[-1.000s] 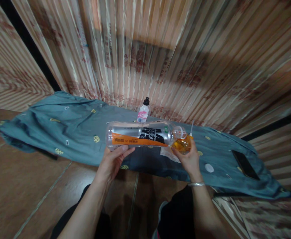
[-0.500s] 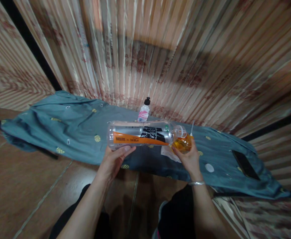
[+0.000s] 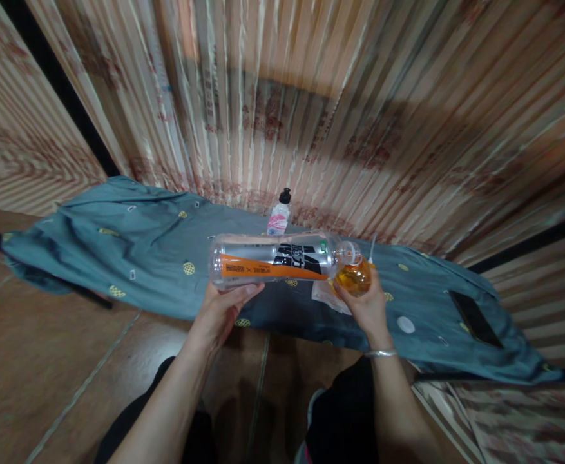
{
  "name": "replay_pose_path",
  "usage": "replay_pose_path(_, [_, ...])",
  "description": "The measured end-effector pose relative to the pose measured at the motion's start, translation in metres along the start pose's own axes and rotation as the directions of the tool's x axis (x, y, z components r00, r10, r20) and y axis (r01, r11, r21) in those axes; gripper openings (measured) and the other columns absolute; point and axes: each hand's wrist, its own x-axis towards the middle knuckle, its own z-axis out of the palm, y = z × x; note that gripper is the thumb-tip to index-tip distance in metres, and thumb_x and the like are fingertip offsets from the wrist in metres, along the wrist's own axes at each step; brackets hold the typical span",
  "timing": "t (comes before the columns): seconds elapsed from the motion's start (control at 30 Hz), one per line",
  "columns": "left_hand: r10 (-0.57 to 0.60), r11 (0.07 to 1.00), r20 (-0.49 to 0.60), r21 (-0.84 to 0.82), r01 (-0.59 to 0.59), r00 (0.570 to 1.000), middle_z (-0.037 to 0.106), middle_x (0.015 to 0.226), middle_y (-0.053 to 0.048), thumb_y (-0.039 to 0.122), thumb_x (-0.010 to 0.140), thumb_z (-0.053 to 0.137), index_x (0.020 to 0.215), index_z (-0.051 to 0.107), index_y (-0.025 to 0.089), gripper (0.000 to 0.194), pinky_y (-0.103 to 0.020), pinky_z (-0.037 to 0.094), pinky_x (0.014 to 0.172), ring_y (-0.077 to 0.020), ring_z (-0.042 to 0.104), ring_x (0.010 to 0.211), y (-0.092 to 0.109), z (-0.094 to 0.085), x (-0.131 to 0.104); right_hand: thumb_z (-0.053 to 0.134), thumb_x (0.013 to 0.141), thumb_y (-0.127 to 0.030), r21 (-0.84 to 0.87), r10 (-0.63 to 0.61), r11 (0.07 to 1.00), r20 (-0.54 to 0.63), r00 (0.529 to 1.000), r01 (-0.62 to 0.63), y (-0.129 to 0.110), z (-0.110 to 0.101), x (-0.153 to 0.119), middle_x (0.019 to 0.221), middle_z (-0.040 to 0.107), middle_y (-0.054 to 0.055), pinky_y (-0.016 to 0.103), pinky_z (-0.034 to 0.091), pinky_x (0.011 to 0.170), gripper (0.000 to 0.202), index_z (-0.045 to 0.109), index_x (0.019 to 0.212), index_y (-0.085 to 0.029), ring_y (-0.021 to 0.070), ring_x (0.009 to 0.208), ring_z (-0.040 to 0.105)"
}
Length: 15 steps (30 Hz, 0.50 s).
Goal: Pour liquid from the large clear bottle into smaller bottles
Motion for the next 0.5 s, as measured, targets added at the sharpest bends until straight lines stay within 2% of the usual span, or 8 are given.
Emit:
replay_pose_path(0.3, [0.001,1.0,-0.003,0.022,-0.001,1.0,0.08,0.088,-0.004,0.014,0.044,0.095,0.086,0.077,0.019,0.046,-0.037,0.063,0.085,-0.0239,0.076,0.087,0.006,0.009,-0.002,0.081,0.065,-0.064,-0.015,0.003,1.0,-0.016,1.0,-0.003,-0.005,-0.001,0.0,0.126,0.071,0.017,0.053,0.053,0.101,0.086,0.056,0.132,-0.017,0.0348,0.113,0.069])
replay_pose_path(0.5, [0.012,0.999,-0.015,0.038,-0.012,1.0,0.08,0.085,-0.004,0.014,0.041,0.096,0.084,0.078,0.018,0.046,-0.038,0.062,0.086,-0.0236,0.075,0.083,0.006,0.011,-0.002,0.082,0.064,-0.064,-0.015,-0.006,1.0,-0.02,1.0,0.006,-0.002,-0.001,0.0,0.124,0.072,0.016,0.051,0.054,0.099,0.086,0.057,0.132,-0.018,0.0337,0.11,0.07])
